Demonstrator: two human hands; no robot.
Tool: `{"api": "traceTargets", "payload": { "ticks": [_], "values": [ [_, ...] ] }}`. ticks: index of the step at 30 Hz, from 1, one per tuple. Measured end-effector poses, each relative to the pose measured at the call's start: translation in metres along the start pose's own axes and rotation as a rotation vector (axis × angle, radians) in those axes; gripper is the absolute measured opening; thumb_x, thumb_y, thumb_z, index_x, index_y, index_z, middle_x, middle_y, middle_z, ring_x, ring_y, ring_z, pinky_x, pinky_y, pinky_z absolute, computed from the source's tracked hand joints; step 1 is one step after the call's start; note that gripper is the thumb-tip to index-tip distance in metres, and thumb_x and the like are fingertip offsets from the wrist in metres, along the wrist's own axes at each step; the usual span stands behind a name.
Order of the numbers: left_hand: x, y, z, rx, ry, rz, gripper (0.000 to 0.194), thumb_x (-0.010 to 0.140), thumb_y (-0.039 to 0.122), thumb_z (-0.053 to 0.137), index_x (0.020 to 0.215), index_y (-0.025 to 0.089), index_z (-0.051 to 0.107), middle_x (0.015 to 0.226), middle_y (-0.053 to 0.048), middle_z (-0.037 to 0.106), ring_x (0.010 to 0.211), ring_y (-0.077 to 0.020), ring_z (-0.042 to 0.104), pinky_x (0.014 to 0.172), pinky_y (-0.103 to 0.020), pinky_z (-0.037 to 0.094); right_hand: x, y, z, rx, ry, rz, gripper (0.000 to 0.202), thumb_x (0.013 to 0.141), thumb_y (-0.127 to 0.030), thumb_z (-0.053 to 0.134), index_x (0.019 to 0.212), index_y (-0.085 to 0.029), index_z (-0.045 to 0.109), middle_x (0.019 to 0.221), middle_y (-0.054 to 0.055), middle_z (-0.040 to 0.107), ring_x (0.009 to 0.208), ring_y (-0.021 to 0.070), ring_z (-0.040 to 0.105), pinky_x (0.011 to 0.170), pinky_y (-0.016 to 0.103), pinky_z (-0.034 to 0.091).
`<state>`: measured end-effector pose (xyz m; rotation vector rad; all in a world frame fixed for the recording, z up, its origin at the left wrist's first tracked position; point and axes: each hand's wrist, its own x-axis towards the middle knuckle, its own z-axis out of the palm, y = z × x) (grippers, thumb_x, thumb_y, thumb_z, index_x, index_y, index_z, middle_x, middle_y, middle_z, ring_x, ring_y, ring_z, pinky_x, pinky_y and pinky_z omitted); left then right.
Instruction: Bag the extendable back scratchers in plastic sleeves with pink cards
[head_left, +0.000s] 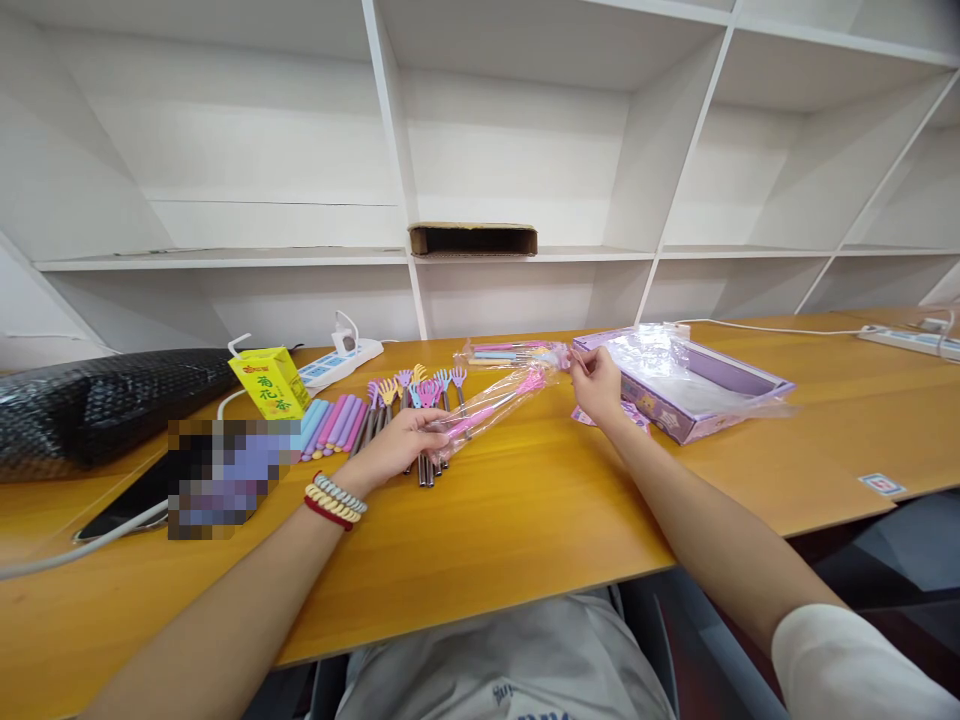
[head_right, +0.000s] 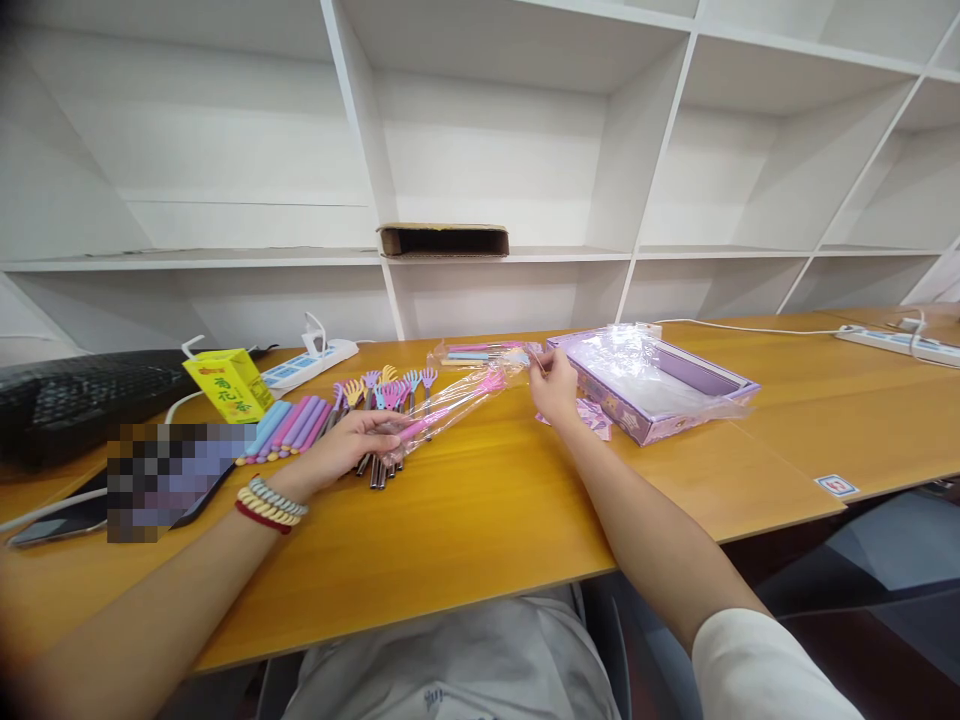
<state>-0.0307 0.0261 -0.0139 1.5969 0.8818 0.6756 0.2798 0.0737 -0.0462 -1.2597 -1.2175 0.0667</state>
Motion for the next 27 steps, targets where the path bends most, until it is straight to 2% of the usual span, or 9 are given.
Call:
{"api": "traceTargets", "payload": {
  "ticks": [5, 11, 16, 18, 21, 24, 27],
  "values": [
    [0.001, -0.002, -0.002, -0.011, 0.016, -0.01, 0.03, 0.074, 0.018, 0.061, 0.103, 0.013, 0.061, 0.069, -0.003, 0.063, 0.06, -0.0122, 0.057, 0.056, -0.025, 0.043, 0.002, 0.001, -0.001, 0.06, 0.019, 0.055, 0.025, 0.075, -0.042, 0.056, 0.069, -0.022, 0.044, 0.062, -0.001, 0.054, 0.057, 0.0141, 0.048, 0.054, 0.027, 0.038],
    [0.001, -0.002, -0.002, 0.014, 0.046, -0.016, 0.031, 0.073, 0.018, 0.061, 0.104, 0.011, 0.06, 0.063, -0.003, 0.062, 0.058, -0.0132, 0.058, 0.055, -0.025, 0.043, 0.005, 0.0, -0.002, 0.132, 0.007, 0.106, 0.027, 0.072, -0.04, 0.061, 0.066, -0.021, 0.043, 0.06, -0.004, 0.049, 0.055, 0.0121, 0.046, 0.054, 0.026, 0.039],
    [0.0, 0.0, -0.003, 0.031, 0.058, -0.023, 0.029, 0.074, 0.02, 0.061, 0.102, 0.011, 0.061, 0.067, -0.003, 0.063, 0.06, -0.0129, 0.058, 0.057, -0.025, 0.043, 0.005, 0.001, -0.002, 0.213, -0.047, 0.085, 0.028, 0.069, -0.039, 0.065, 0.063, -0.02, 0.044, 0.059, -0.004, 0.048, 0.056, 0.0109, 0.046, 0.056, 0.025, 0.039],
    [-0.001, 0.002, -0.002, 0.029, 0.061, -0.024, 0.03, 0.074, 0.021, 0.061, 0.103, 0.012, 0.061, 0.069, -0.003, 0.063, 0.061, -0.013, 0.057, 0.058, -0.026, 0.043, 0.004, 0.002, -0.001, 0.269, -0.109, 0.055, 0.028, 0.068, -0.039, 0.066, 0.063, -0.02, 0.046, 0.065, -0.002, 0.054, 0.061, 0.0119, 0.05, 0.06, 0.026, 0.041],
    [-0.001, 0.004, -0.002, 0.02, 0.042, -0.025, 0.031, 0.074, 0.021, 0.061, 0.104, 0.012, 0.061, 0.068, -0.003, 0.062, 0.06, -0.0129, 0.056, 0.059, -0.027, 0.044, 0.002, -0.001, -0.001, 0.299, -0.181, -0.012, 0.029, 0.067, -0.039, 0.066, 0.062, -0.019, 0.046, 0.087, 0.004, 0.062, 0.079, 0.0169, 0.057, 0.067, 0.03, 0.044],
    [-0.001, 0.002, -0.003, 0.017, 0.035, -0.015, 0.032, 0.074, 0.021, 0.062, 0.104, 0.012, 0.062, 0.068, -0.003, 0.062, 0.06, -0.013, 0.056, 0.059, -0.027, 0.044, -0.001, -0.008, -0.005, 0.208, -0.19, -0.16, 0.029, 0.068, -0.038, 0.065, 0.059, -0.019, 0.045, 0.105, 0.008, 0.06, 0.098, 0.0223, 0.056, 0.079, 0.036, 0.044],
    [0.001, -0.002, -0.004, 0.008, 0.036, 0.002, 0.032, 0.074, 0.021, 0.062, 0.104, 0.013, 0.062, 0.068, -0.003, 0.062, 0.06, -0.0132, 0.056, 0.058, -0.027, 0.043, -0.004, -0.016, -0.009, 0.124, -0.194, -0.292, 0.029, 0.069, -0.037, 0.065, 0.058, -0.019, 0.045, 0.112, 0.009, 0.056, 0.103, 0.0232, 0.054, 0.089, 0.041, 0.041]
  ]
}}
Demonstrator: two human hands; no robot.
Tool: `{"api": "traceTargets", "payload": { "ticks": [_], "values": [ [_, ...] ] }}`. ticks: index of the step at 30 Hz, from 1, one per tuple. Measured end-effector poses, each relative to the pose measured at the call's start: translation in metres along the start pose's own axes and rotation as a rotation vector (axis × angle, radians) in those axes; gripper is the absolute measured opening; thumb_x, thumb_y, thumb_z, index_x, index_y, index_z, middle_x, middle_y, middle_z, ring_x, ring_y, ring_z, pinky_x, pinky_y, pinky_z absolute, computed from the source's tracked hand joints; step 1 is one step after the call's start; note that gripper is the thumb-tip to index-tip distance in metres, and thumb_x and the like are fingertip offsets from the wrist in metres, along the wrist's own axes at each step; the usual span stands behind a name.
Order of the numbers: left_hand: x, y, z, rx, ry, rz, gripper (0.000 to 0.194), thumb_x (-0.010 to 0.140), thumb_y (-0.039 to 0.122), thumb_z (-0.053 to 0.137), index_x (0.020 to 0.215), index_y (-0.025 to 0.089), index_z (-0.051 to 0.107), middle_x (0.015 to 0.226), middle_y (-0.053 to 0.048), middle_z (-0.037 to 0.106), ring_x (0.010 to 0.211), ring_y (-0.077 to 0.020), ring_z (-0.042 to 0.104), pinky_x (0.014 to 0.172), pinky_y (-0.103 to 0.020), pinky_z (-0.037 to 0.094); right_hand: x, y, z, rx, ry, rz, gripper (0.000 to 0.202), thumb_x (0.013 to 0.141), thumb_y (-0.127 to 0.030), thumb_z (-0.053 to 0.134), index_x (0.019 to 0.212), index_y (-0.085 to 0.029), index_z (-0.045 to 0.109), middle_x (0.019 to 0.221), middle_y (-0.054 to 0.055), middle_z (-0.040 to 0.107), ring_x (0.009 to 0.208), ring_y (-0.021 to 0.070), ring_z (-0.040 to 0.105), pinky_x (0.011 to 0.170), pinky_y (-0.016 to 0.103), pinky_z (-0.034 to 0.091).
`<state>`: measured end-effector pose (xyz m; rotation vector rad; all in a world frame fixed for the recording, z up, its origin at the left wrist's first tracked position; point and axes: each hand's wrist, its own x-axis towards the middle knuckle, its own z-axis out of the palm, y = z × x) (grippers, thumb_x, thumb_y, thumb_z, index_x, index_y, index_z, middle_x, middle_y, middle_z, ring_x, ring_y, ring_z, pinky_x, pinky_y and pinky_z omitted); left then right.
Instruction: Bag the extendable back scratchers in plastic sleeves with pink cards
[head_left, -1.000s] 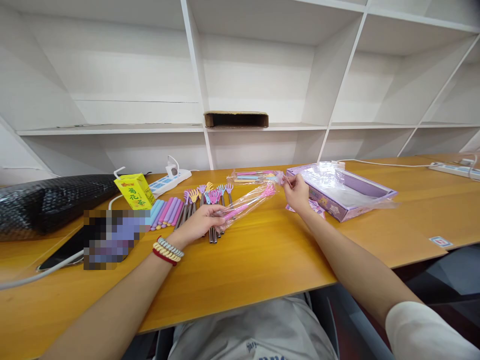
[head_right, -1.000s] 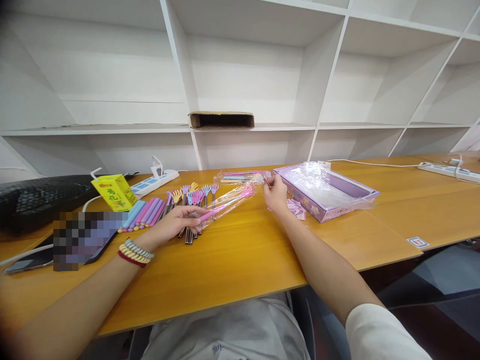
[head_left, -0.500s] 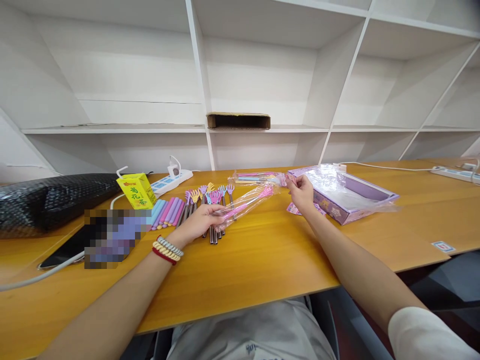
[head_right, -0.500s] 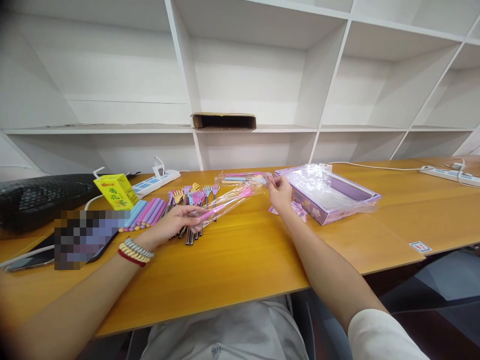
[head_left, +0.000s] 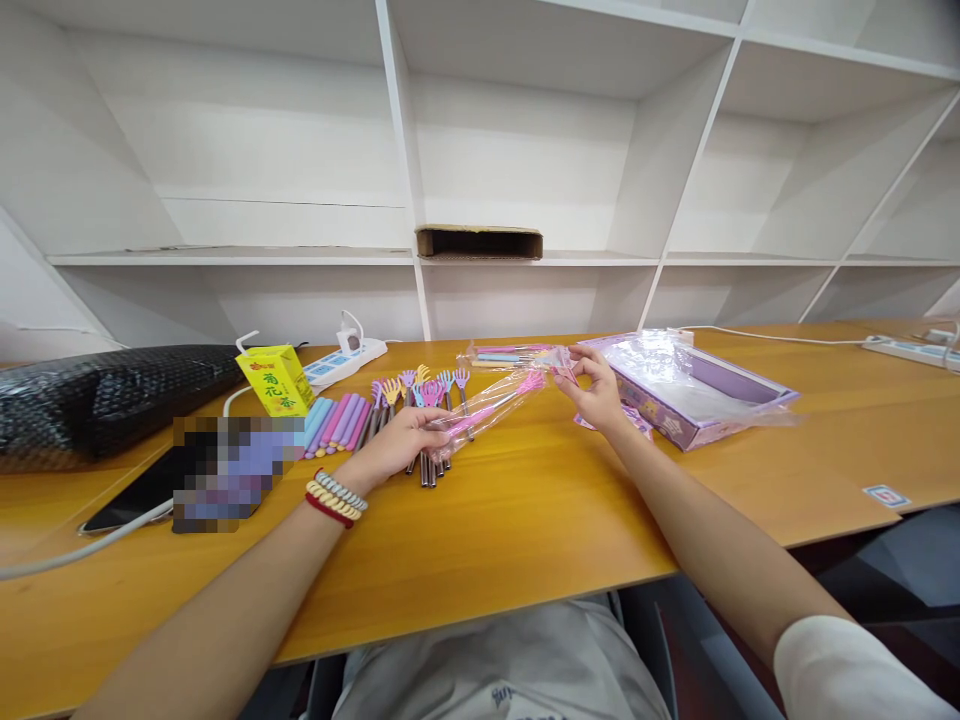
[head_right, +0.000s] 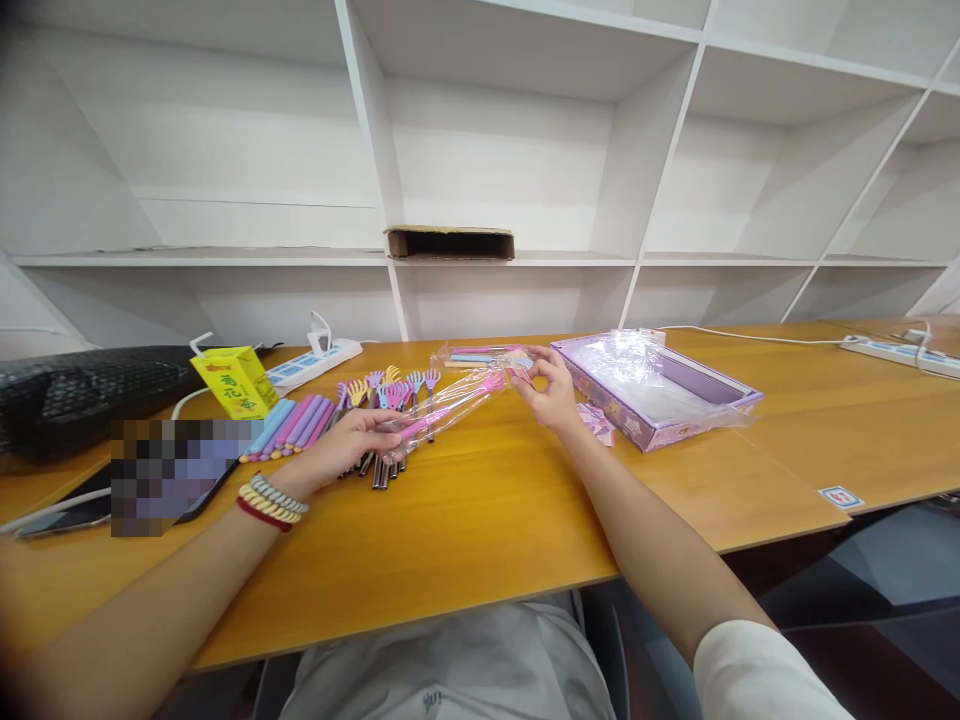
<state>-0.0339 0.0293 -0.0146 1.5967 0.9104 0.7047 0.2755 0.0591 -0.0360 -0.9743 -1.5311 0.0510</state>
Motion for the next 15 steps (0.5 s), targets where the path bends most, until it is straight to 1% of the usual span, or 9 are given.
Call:
{"api": "traceTargets", "payload": {
  "ticks": [5, 8, 11, 13, 15],
  "values": [
    [-0.001, 0.001, 0.002, -0.027, -0.043, 0.013, 0.028, 0.074, 0.02, 0.061, 0.1, 0.013, 0.063, 0.068, -0.002, 0.061, 0.059, -0.0121, 0.053, 0.059, -0.028, 0.044, -0.003, -0.002, 0.003, -0.072, -0.042, -0.08, 0.026, 0.072, -0.036, 0.063, 0.058, -0.02, 0.047, 0.112, 0.01, 0.054, 0.107, 0.0226, 0.051, 0.092, 0.039, 0.04],
    [-0.004, 0.005, 0.006, -0.011, -0.05, 0.002, 0.028, 0.073, 0.02, 0.06, 0.099, 0.013, 0.064, 0.072, -0.003, 0.062, 0.061, -0.0133, 0.054, 0.06, -0.029, 0.045, -0.004, 0.002, 0.007, -0.132, 0.026, -0.094, 0.025, 0.074, -0.034, 0.061, 0.059, -0.02, 0.047, 0.109, 0.011, 0.054, 0.106, 0.0226, 0.051, 0.092, 0.038, 0.04],
    [-0.005, 0.008, 0.008, 0.006, -0.039, -0.008, 0.028, 0.073, 0.021, 0.061, 0.1, 0.013, 0.064, 0.072, -0.004, 0.063, 0.061, -0.0138, 0.055, 0.059, -0.029, 0.045, -0.003, 0.005, 0.009, -0.192, 0.098, -0.064, 0.026, 0.075, -0.033, 0.058, 0.058, -0.021, 0.043, 0.102, 0.011, 0.056, 0.102, 0.0225, 0.053, 0.087, 0.037, 0.042],
    [-0.005, 0.009, 0.008, 0.008, -0.031, -0.013, 0.029, 0.073, 0.021, 0.061, 0.1, 0.012, 0.064, 0.071, -0.004, 0.063, 0.06, -0.0136, 0.055, 0.058, -0.029, 0.045, -0.002, 0.007, 0.009, -0.217, 0.116, -0.027, 0.026, 0.075, -0.033, 0.056, 0.058, -0.021, 0.041, 0.095, 0.01, 0.058, 0.099, 0.0225, 0.055, 0.081, 0.036, 0.044],
    [-0.005, 0.008, 0.007, 0.012, -0.028, -0.017, 0.03, 0.073, 0.02, 0.061, 0.101, 0.012, 0.064, 0.07, -0.004, 0.063, 0.059, -0.0136, 0.055, 0.058, -0.028, 0.044, -0.001, 0.008, 0.007, -0.236, 0.123, 0.034, 0.026, 0.076, -0.033, 0.054, 0.058, -0.022, 0.039, 0.087, 0.008, 0.06, 0.091, 0.0213, 0.057, 0.075, 0.034, 0.044]
  ]
}}
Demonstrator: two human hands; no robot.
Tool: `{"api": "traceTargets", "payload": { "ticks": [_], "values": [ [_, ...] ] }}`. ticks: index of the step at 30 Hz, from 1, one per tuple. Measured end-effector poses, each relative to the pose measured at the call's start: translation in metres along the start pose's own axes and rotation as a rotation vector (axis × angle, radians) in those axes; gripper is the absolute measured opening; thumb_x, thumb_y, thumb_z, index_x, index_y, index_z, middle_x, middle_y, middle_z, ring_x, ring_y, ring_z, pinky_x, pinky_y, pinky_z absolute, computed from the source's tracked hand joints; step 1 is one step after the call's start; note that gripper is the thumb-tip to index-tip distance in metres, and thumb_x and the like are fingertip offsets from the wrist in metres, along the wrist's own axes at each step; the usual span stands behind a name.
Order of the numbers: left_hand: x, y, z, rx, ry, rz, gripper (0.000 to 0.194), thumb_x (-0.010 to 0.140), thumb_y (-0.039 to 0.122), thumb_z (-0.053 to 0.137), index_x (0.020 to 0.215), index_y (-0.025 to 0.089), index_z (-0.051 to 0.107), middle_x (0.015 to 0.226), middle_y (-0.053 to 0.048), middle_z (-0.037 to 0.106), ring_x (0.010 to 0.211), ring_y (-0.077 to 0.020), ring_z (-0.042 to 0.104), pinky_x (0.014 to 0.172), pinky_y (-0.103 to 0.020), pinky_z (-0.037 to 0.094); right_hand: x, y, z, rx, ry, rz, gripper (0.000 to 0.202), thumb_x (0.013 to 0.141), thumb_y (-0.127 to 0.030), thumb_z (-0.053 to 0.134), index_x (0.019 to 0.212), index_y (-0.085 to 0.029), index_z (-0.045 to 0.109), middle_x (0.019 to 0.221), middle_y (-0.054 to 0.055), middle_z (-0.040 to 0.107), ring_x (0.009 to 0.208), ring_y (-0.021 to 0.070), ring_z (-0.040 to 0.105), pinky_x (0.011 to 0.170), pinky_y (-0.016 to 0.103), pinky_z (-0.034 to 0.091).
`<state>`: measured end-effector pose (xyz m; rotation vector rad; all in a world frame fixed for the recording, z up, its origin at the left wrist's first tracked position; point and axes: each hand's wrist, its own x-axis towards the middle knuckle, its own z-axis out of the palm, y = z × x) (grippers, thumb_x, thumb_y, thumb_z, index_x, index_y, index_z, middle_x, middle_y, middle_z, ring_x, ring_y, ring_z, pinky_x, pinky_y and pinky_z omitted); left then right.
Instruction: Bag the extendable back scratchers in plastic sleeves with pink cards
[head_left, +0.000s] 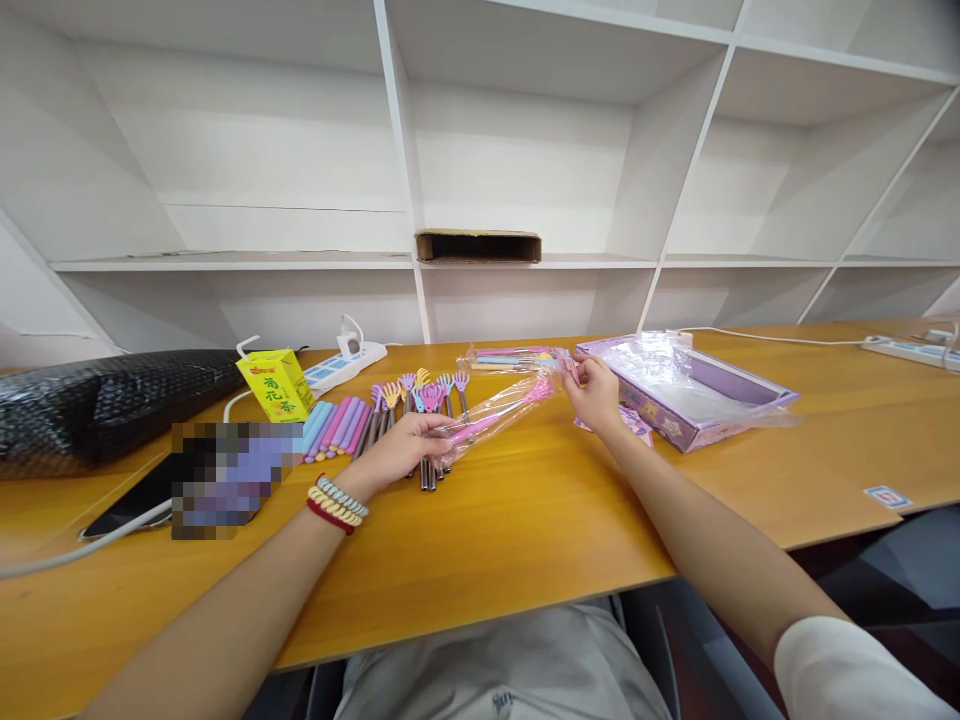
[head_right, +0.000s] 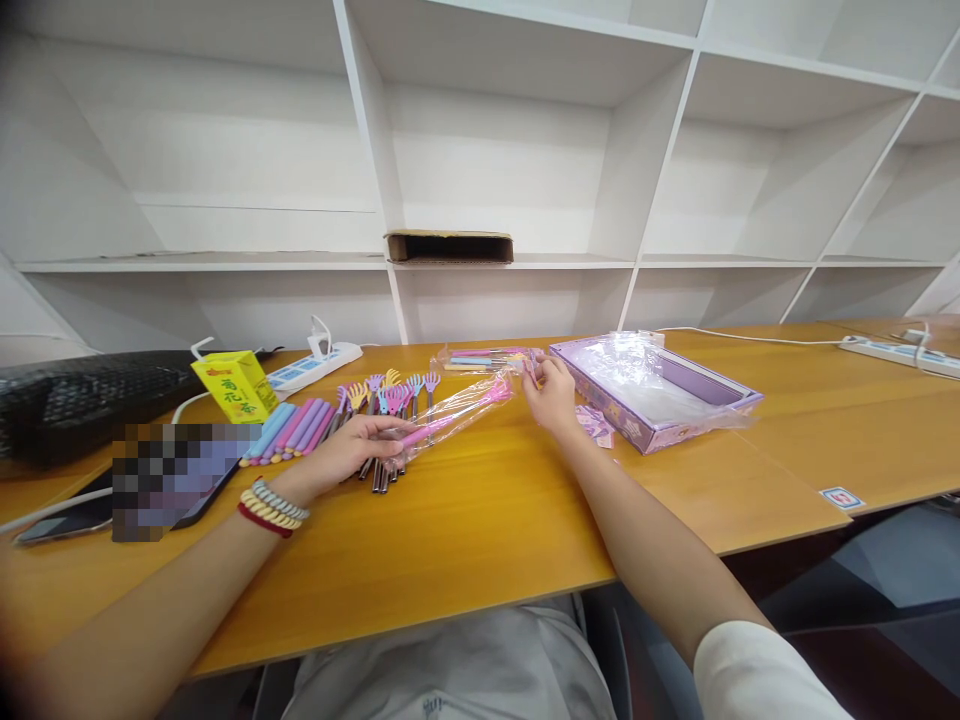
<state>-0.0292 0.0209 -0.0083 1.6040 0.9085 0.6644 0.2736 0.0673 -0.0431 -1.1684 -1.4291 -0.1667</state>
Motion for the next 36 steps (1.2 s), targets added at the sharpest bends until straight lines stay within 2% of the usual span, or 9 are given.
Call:
{"api": "traceTargets", "payload": {
  "ticks": [4, 6, 13, 16, 20, 25, 28, 32, 36],
  "values": [
    [0.001, -0.002, -0.001, 0.009, -0.005, 0.003, 0.029, 0.074, 0.019, 0.06, 0.102, 0.012, 0.064, 0.073, -0.005, 0.064, 0.061, -0.0133, 0.056, 0.059, -0.028, 0.045, 0.0, 0.004, -0.001, -0.03, -0.035, 0.177, 0.024, 0.075, -0.035, 0.053, 0.06, -0.022, 0.039, 0.059, -0.002, 0.052, 0.058, 0.0144, 0.05, 0.06, 0.03, 0.042],
    [0.001, -0.002, -0.002, 0.012, -0.002, 0.0, 0.03, 0.074, 0.018, 0.06, 0.103, 0.012, 0.063, 0.073, -0.005, 0.065, 0.061, -0.0134, 0.057, 0.059, -0.028, 0.045, 0.0, 0.007, -0.001, 0.046, -0.042, 0.249, 0.026, 0.073, -0.037, 0.055, 0.061, -0.022, 0.038, 0.055, -0.004, 0.047, 0.054, 0.0128, 0.048, 0.056, 0.028, 0.042],
    [0.002, -0.004, -0.004, -0.005, -0.012, 0.025, 0.03, 0.074, 0.016, 0.059, 0.103, 0.012, 0.064, 0.073, -0.004, 0.063, 0.062, -0.0134, 0.057, 0.06, -0.029, 0.045, 0.006, 0.007, -0.003, 0.571, -0.121, 0.48, 0.042, 0.062, -0.047, 0.068, 0.081, -0.022, 0.04, 0.074, -0.001, 0.063, 0.063, 0.0153, 0.062, 0.053, 0.028, 0.05],
    [0.002, -0.004, -0.004, 0.002, -0.009, 0.023, 0.031, 0.074, 0.017, 0.059, 0.104, 0.012, 0.063, 0.075, -0.005, 0.064, 0.063, -0.0139, 0.057, 0.061, -0.03, 0.045, 0.009, 0.006, -0.008, 0.578, -0.135, 0.493, 0.042, 0.062, -0.046, 0.07, 0.088, -0.02, 0.049, 0.077, 0.001, 0.064, 0.064, 0.0152, 0.063, 0.051, 0.026, 0.05],
    [0.001, -0.004, -0.004, 0.008, -0.01, 0.025, 0.032, 0.074, 0.019, 0.059, 0.104, 0.011, 0.063, 0.075, -0.006, 0.064, 0.064, -0.0149, 0.057, 0.062, -0.031, 0.046, 0.011, 0.008, -0.012, 0.559, -0.177, 0.469, 0.031, 0.063, -0.043, 0.069, 0.077, -0.017, 0.059, 0.07, 0.002, 0.062, 0.061, 0.0127, 0.058, 0.048, 0.023, 0.047],
    [0.002, -0.004, -0.004, -0.007, -0.03, 0.039, 0.03, 0.073, 0.019, 0.059, 0.101, 0.011, 0.063, 0.076, -0.006, 0.063, 0.064, -0.0142, 0.055, 0.062, -0.031, 0.045, 0.012, 0.013, -0.01, 0.67, -0.154, 0.563, 0.031, 0.054, -0.036, 0.075, 0.072, -0.018, 0.058, 0.063, -0.001, 0.06, 0.052, 0.0102, 0.052, 0.044, 0.023, 0.043],
    [0.003, -0.005, -0.004, -0.033, -0.032, 0.035, 0.026, 0.073, 0.019, 0.059, 0.097, 0.012, 0.064, 0.074, -0.004, 0.062, 0.061, -0.0124, 0.053, 0.062, -0.029, 0.043, 0.013, 0.012, -0.01, 0.724, -0.204, 0.589, 0.034, 0.05, -0.033, 0.077, 0.071, -0.019, 0.055, 0.062, -0.002, 0.059, 0.05, 0.0096, 0.051, 0.043, 0.022, 0.04],
    [0.003, -0.005, -0.003, -0.064, -0.022, 0.03, 0.023, 0.072, 0.02, 0.061, 0.093, 0.011, 0.064, 0.067, -0.002, 0.058, 0.058, -0.0112, 0.05, 0.06, -0.028, 0.041, 0.012, 0.01, -0.01, 0.752, -0.309, 0.582, 0.028, 0.055, -0.032, 0.073, 0.073, -0.019, 0.056, 0.062, -0.004, 0.056, 0.051, 0.0088, 0.049, 0.042, 0.021, 0.039],
    [0.003, -0.005, -0.003, -0.08, -0.045, 0.036, 0.025, 0.072, 0.019, 0.06, 0.096, 0.011, 0.063, 0.066, -0.001, 0.057, 0.058, -0.011, 0.049, 0.059, -0.027, 0.04, 0.011, 0.016, -0.007, 0.713, -0.314, 0.566, 0.016, 0.064, -0.033, 0.062, 0.068, -0.019, 0.055, 0.06, -0.003, 0.052, 0.051, 0.0103, 0.048, 0.04, 0.022, 0.04]
  ]
}}
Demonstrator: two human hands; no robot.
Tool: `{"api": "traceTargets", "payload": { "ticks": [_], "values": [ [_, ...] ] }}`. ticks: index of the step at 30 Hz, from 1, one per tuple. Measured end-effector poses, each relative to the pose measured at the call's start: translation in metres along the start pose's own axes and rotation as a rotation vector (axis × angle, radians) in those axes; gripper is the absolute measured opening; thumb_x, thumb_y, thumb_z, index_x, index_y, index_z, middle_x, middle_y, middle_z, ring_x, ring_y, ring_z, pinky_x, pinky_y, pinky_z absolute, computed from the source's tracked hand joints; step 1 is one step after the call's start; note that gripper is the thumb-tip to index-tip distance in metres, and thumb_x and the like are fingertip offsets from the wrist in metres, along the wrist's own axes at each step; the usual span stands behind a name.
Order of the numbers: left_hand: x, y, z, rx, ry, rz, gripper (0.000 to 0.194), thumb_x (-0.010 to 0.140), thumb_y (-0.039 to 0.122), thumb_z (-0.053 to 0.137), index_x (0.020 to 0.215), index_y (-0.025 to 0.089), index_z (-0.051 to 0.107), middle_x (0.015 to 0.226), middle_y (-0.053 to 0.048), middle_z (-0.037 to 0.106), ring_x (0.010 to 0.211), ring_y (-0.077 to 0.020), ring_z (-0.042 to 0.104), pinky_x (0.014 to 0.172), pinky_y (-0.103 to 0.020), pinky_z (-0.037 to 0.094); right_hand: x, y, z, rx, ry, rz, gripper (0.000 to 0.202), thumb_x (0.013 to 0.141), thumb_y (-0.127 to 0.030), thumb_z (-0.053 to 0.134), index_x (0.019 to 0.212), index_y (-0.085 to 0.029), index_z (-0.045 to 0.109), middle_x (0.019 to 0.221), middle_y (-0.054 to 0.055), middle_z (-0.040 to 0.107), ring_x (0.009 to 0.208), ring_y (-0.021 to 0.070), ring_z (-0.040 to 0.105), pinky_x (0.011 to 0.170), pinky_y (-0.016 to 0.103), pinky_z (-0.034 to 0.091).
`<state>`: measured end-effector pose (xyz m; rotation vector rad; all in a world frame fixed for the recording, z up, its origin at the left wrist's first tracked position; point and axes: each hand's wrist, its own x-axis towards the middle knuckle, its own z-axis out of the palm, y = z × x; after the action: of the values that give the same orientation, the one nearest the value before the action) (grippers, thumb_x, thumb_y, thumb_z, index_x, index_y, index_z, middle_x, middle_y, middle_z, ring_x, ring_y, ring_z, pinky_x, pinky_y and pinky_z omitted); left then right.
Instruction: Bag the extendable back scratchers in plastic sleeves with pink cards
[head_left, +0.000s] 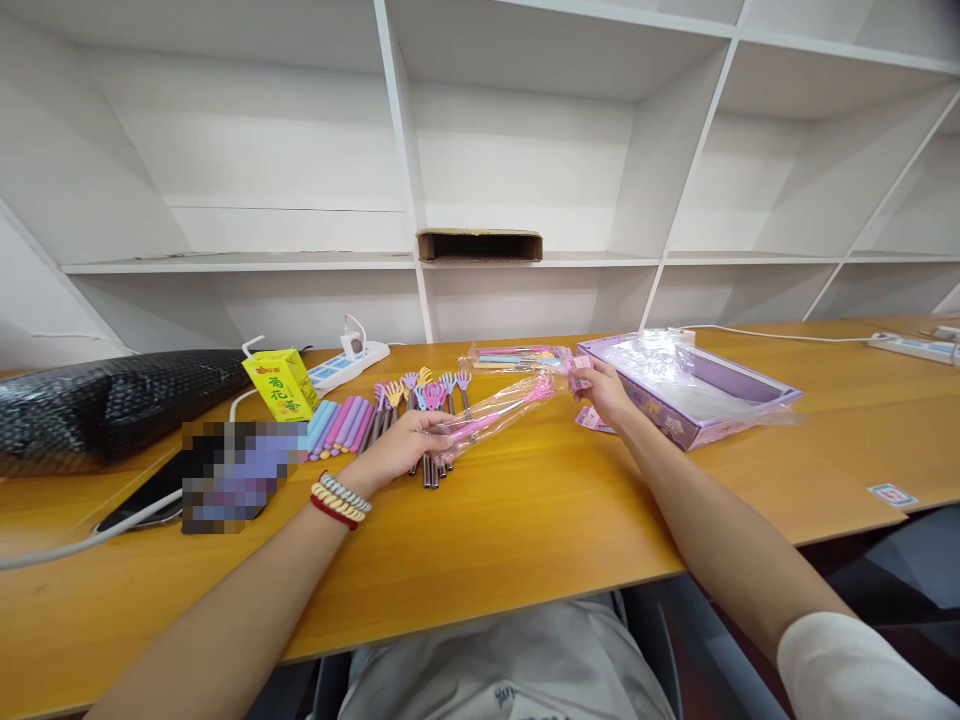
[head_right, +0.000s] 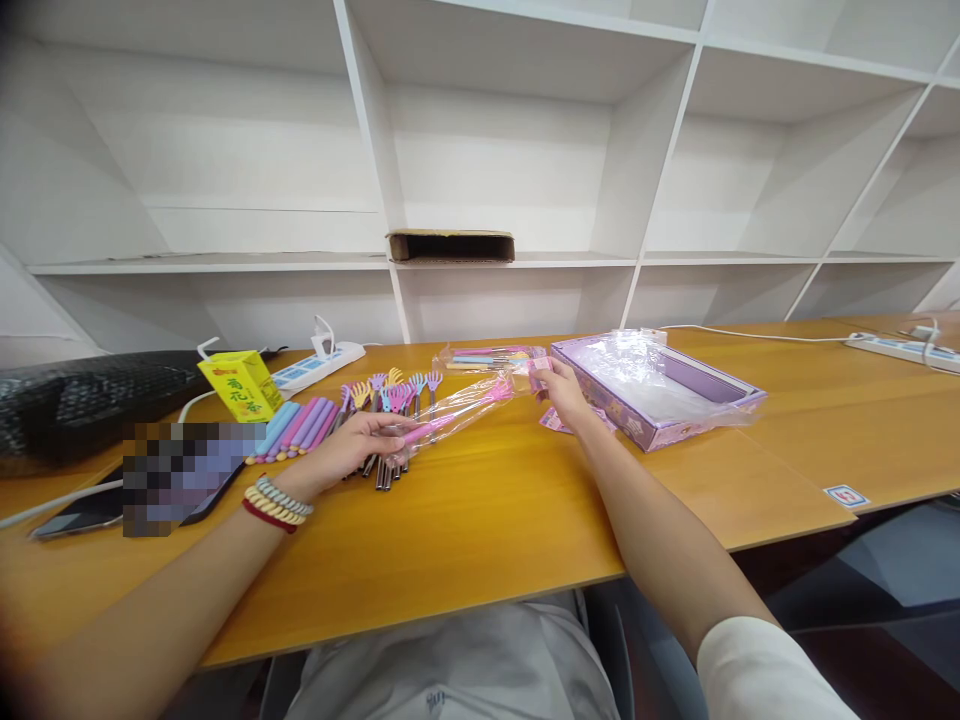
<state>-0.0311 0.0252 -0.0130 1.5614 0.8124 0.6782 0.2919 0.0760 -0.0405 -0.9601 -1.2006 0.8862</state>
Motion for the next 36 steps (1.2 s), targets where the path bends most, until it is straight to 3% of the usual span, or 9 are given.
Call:
{"api": "traceTargets", "payload": {
  "ticks": [4, 8, 12, 19, 26, 28, 31, 36],
  "values": [
    [0.0, 0.0, 0.0, -0.008, -0.009, 0.006, 0.028, 0.073, 0.017, 0.059, 0.1, 0.011, 0.063, 0.065, -0.001, 0.057, 0.058, -0.0113, 0.05, 0.058, -0.027, 0.039, 0.004, 0.007, -0.003, -0.032, 0.002, -0.001, 0.021, 0.072, -0.036, 0.049, 0.062, -0.018, 0.053, 0.058, 0.0, 0.052, 0.05, 0.0123, 0.05, 0.039, 0.024, 0.039],
    [0.0, 0.0, -0.001, 0.01, 0.001, -0.014, 0.031, 0.073, 0.019, 0.06, 0.103, 0.011, 0.063, 0.068, -0.002, 0.058, 0.058, -0.0118, 0.051, 0.058, -0.027, 0.04, 0.002, 0.005, -0.004, -0.073, 0.002, -0.01, 0.021, 0.073, -0.037, 0.054, 0.066, -0.018, 0.057, 0.059, -0.001, 0.054, 0.048, 0.0107, 0.048, 0.04, 0.023, 0.04],
    [0.001, 0.0, -0.003, 0.03, 0.016, -0.023, 0.03, 0.073, 0.02, 0.061, 0.101, 0.011, 0.063, 0.07, -0.003, 0.06, 0.059, -0.0121, 0.051, 0.06, -0.028, 0.041, -0.001, -0.002, -0.004, -0.146, -0.076, -0.05, 0.023, 0.068, -0.038, 0.064, 0.077, -0.017, 0.064, 0.07, 0.001, 0.06, 0.057, 0.011, 0.052, 0.043, 0.021, 0.041],
    [0.001, -0.001, -0.002, -0.02, -0.017, -0.012, 0.028, 0.073, 0.019, 0.06, 0.099, 0.011, 0.062, 0.066, 0.0, 0.057, 0.056, -0.0106, 0.048, 0.058, -0.027, 0.039, -0.003, -0.006, -0.005, 0.007, -0.053, 0.046, 0.03, 0.053, -0.033, 0.076, 0.074, -0.015, 0.063, 0.069, 0.001, 0.062, 0.055, 0.0091, 0.053, 0.044, 0.02, 0.043],
    [0.0, 0.003, 0.0, -0.005, 0.009, -0.016, 0.029, 0.072, 0.018, 0.06, 0.099, 0.01, 0.062, 0.067, -0.001, 0.059, 0.056, -0.0107, 0.048, 0.058, -0.027, 0.039, -0.001, -0.006, -0.006, 0.054, 0.025, 0.097, 0.019, 0.06, -0.031, 0.066, 0.071, -0.015, 0.063, 0.063, 0.001, 0.058, 0.054, 0.0114, 0.053, 0.04, 0.023, 0.046],
    [0.0, 0.003, 0.0, -0.005, 0.02, -0.021, 0.029, 0.071, 0.019, 0.06, 0.099, 0.01, 0.062, 0.068, -0.002, 0.059, 0.055, -0.0107, 0.049, 0.059, -0.027, 0.039, 0.0, -0.006, -0.007, 0.034, -0.005, 0.087, 0.02, 0.06, -0.03, 0.067, 0.072, -0.015, 0.064, 0.067, 0.002, 0.06, 0.056, 0.0119, 0.054, 0.041, 0.023, 0.046],
    [0.0, 0.003, 0.0, 0.011, 0.026, -0.021, 0.029, 0.071, 0.021, 0.06, 0.098, 0.011, 0.063, 0.068, -0.002, 0.059, 0.057, -0.0112, 0.049, 0.06, -0.028, 0.039, 0.0, -0.005, -0.008, -0.012, -0.062, 0.072, 0.024, 0.057, -0.03, 0.073, 0.073, -0.014, 0.066, 0.075, 0.004, 0.064, 0.06, 0.0123, 0.057, 0.045, 0.023, 0.048],
    [-0.001, 0.003, 0.001, 0.032, 0.019, -0.026, 0.03, 0.072, 0.022, 0.06, 0.1, 0.013, 0.062, 0.072, -0.003, 0.061, 0.06, -0.012, 0.052, 0.061, -0.028, 0.041, -0.001, -0.005, -0.007, -0.03, -0.006, 0.114, 0.031, 0.047, -0.028, 0.081, 0.066, -0.013, 0.063, 0.065, 0.003, 0.063, 0.055, 0.0125, 0.059, 0.05, 0.025, 0.051]
  ]
}}
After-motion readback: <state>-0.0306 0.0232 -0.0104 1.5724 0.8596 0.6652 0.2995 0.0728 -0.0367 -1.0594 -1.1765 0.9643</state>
